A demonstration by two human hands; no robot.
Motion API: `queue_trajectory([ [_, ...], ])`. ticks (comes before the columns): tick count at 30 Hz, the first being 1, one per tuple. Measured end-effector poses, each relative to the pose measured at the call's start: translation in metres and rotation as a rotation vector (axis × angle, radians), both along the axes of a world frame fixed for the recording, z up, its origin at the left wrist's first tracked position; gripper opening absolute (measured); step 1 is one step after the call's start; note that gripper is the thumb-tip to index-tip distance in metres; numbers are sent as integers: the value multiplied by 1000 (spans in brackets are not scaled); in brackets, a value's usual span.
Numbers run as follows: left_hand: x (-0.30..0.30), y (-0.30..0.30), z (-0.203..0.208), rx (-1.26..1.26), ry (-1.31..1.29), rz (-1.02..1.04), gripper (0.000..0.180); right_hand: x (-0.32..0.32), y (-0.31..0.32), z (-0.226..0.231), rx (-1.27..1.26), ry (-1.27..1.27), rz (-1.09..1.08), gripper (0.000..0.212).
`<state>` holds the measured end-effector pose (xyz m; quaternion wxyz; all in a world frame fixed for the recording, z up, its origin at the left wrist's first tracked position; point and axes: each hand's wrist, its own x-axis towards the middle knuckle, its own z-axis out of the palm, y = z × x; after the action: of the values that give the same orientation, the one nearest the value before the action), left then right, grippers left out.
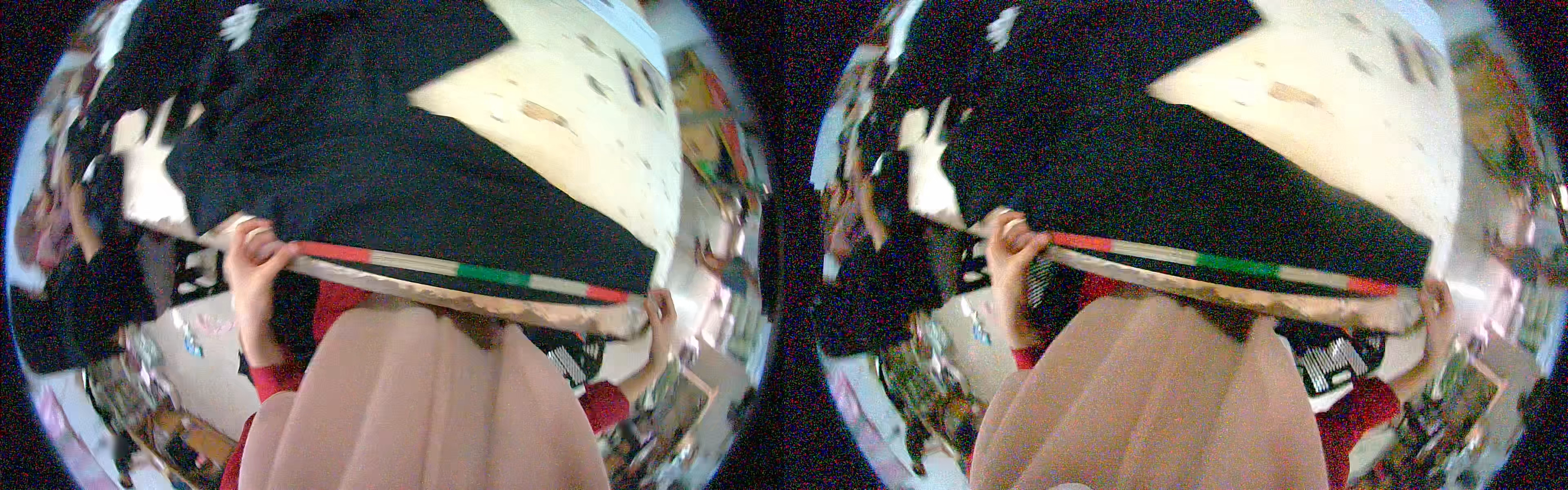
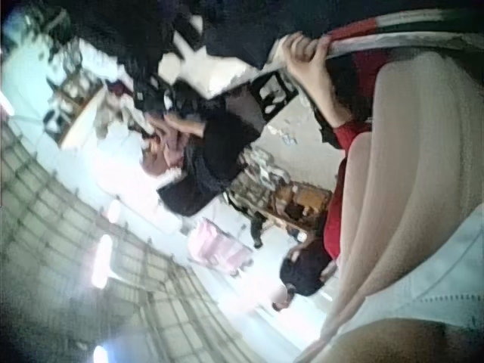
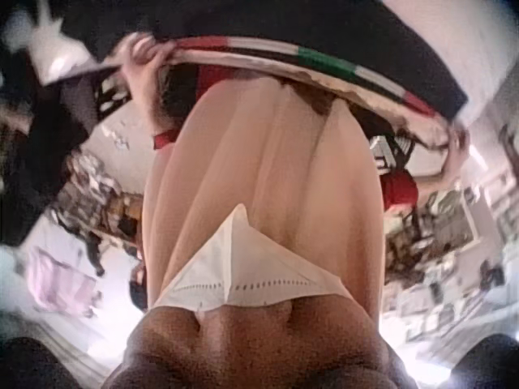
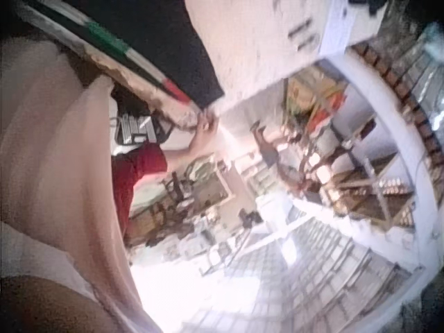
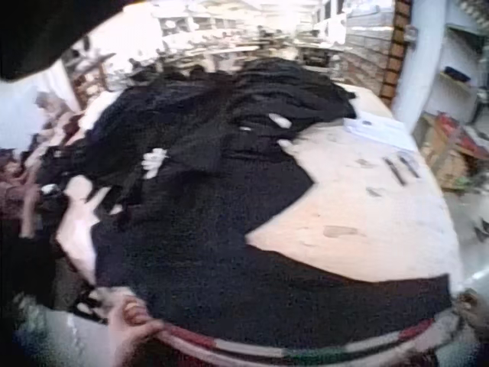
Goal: The person measures a black garment on a table using a measuring tape and a pen, then applies a small piece of tape to mark a spot. The person repeatedly folds and unfolds the garment while taking measurements.
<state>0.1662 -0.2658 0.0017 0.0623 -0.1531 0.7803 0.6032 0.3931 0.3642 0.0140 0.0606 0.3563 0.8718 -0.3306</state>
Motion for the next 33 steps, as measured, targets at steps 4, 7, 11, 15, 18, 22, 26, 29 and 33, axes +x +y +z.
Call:
queue_trajectory([
  [4,-1,-14,-14,-143,37,-56,49,-13,-28,6,-23,36,-86,34],
  [7,-6,-19,-21,-56,1,-64,41,-17,-31,2,-25,200,-18,25],
  [11,-13,-21,-24,-131,-17,-80,42,-11,-35,1,-82,286,-46,16],
  [15,-7,-6,-16,-90,-9,-22,42,-14,-37,1,-80,321,-25,17],
  [18,-9,-14,-17,-121,-7,-48,44,-12,-38,-1,-94,334,-36,18],
  [22,-1,-19,-7,-145,-32,-105,50,4,-40,10,-139,219,16,18],
  [26,4,-65,29,-362,-88,-302,46,-11,-61,36,28,144,242,24],
  [29,-18,-40,34,-50,128,-278,55,-43,-71,29,-24,335,-146,34],
  [33,-56,47,60,272,173,-324,55,-110,-63,-2,284,128,-384,53],
])
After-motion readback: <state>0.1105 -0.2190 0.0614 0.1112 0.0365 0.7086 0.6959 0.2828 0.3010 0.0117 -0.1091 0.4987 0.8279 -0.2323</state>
